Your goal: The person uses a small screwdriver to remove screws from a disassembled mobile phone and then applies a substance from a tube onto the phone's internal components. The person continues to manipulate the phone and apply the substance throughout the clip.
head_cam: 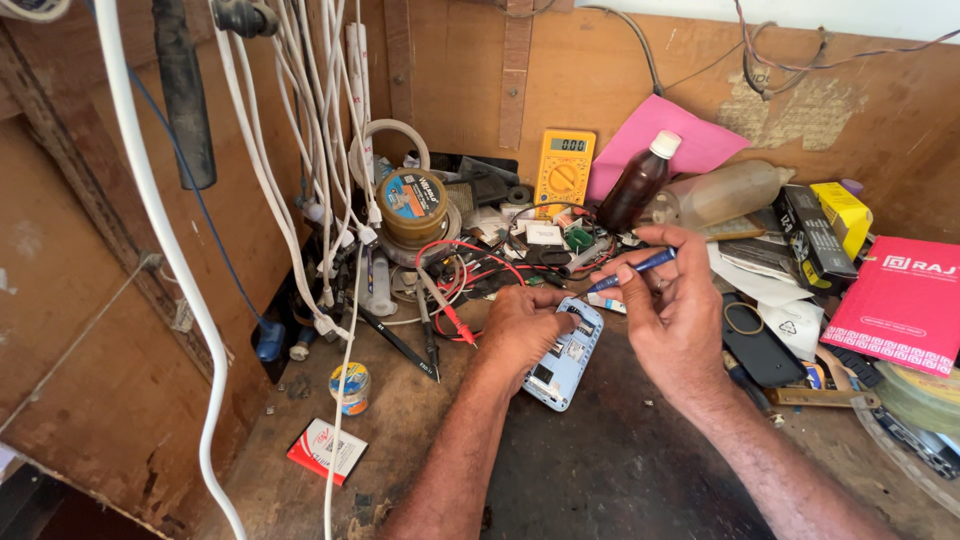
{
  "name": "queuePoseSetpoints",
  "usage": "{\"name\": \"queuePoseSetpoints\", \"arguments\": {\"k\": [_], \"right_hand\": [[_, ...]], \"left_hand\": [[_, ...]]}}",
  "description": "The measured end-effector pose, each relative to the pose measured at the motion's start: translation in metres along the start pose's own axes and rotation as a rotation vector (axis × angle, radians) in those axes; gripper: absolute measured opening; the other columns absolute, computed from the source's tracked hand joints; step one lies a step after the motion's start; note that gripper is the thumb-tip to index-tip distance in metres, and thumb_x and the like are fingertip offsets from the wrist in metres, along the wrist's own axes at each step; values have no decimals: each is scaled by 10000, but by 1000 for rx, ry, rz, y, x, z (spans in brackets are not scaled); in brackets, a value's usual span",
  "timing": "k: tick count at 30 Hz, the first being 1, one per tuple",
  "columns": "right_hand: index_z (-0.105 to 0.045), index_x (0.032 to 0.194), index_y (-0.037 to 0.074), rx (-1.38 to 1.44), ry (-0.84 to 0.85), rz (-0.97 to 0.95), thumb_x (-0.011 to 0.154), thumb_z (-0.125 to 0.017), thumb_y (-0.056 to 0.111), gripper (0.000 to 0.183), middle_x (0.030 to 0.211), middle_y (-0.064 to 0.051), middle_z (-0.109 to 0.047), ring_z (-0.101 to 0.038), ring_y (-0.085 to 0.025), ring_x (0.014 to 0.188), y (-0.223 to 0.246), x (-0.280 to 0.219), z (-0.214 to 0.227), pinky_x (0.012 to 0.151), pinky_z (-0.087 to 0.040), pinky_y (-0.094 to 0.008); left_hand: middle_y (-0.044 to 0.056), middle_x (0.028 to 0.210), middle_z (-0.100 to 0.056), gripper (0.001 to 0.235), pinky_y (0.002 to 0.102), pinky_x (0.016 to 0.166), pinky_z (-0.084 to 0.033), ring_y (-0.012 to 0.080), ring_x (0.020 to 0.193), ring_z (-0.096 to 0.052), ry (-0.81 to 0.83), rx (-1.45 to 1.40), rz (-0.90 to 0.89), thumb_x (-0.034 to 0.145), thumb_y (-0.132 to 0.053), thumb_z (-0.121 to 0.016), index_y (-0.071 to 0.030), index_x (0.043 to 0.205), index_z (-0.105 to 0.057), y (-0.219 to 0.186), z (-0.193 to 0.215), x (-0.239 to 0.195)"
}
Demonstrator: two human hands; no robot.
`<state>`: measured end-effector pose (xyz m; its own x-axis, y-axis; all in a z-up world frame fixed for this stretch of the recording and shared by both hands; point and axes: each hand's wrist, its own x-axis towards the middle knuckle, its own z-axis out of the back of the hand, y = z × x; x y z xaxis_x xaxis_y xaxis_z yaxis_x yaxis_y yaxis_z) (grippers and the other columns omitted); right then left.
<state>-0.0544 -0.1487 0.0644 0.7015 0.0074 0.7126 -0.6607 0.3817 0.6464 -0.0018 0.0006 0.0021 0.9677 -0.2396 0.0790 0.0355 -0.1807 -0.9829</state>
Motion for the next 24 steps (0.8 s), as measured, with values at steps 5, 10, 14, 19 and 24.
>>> {"name": "queuePoseSetpoints", "arguments": {"k": [5,10,14,19,24], "right_hand": [[-396,1334,-42,-42,1,20,1011,-536,-78,354,1010,-161,-698,-755,-199,937,3,-1,-1,825,-662,-313],[-483,1263,-6,-124,29,-2,991,-622,-25,306,922,-118,-722,-750,-145,827,10,3,0,643,-613,-270],[-536,1118,20,-219,68,-21,973,-689,31,211,844,-108,-729,-742,-107,730,17,9,-2,528,-578,-263],[-512,1053,38,-344,165,-53,978,-715,56,217,747,-90,-688,-610,-130,555,21,18,5,448,-440,-301],[-431,1136,57,52,335,-123,1016,-597,-40,226,822,-34,-564,-589,-80,657,18,21,3,483,-449,-263]], "left_hand": [[121,835,-778,301,302,554,-560,152,654,-709,-17,9,3,790,26,-717,51,1088,-758,-2,0,-1],[112,814,-774,286,302,547,-555,148,639,-704,-9,13,-1,785,24,-715,49,1064,-774,-2,0,-1],[110,805,-770,279,303,547,-551,148,636,-700,1,20,-23,784,22,-715,51,1054,-779,1,2,0],[93,788,-762,274,299,530,-533,137,609,-673,-2,31,-67,786,10,-715,39,1049,-785,12,2,5],[77,763,-753,257,304,507,-507,129,577,-632,-27,172,-123,784,-14,-733,16,1032,-791,22,8,15]]}}
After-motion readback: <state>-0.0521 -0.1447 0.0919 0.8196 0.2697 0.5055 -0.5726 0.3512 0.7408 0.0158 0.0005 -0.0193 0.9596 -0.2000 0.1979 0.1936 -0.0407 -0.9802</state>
